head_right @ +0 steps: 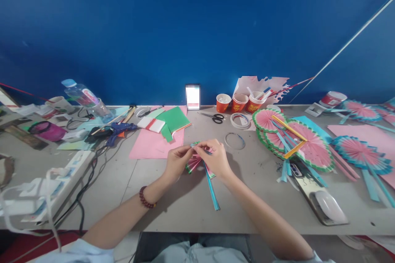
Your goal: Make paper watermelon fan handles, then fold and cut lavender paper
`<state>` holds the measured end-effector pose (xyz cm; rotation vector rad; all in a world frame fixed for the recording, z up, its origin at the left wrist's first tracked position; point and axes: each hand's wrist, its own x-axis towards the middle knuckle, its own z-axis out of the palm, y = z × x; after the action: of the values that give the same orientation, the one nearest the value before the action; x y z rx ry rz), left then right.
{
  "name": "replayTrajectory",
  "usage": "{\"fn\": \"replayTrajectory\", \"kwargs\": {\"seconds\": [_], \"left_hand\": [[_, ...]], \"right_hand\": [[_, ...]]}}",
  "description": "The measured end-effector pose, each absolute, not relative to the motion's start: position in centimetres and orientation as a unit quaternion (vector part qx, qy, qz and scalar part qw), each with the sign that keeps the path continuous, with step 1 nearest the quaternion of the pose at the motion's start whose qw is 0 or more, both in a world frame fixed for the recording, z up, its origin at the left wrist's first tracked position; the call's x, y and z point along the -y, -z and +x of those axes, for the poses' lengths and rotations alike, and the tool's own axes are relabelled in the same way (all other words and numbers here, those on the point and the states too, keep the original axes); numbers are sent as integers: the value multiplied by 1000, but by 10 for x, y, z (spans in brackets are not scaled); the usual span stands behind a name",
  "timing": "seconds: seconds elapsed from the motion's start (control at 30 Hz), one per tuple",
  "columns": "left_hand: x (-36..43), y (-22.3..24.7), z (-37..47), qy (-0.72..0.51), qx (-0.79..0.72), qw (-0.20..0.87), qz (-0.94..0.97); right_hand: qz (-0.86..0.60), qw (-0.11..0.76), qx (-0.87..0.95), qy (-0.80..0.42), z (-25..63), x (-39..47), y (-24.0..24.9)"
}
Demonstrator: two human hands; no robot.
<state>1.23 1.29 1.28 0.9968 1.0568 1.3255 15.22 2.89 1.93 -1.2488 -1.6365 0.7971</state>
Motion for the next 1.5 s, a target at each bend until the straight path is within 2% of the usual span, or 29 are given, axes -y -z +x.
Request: {"fn": "replayTrajectory", "kwargs": {"seconds": [0.67,0.87,1.17,1.5], "left_hand": [[-10,-15,16,-569,-449,544,423],[-8,-16,18,-572,-447,554,407],[-5,-17,13,-565,-463,485,482],[-13,-16,11,-569,-457,531,430]], "right_hand": [[-512,464,633,-348,149,-27,-24],[-521,458,638,-333,148,-25,-25],[-533,444,672,-259,147,-21,-27],[-529,423,698,-233,146,-19,-29]]}}
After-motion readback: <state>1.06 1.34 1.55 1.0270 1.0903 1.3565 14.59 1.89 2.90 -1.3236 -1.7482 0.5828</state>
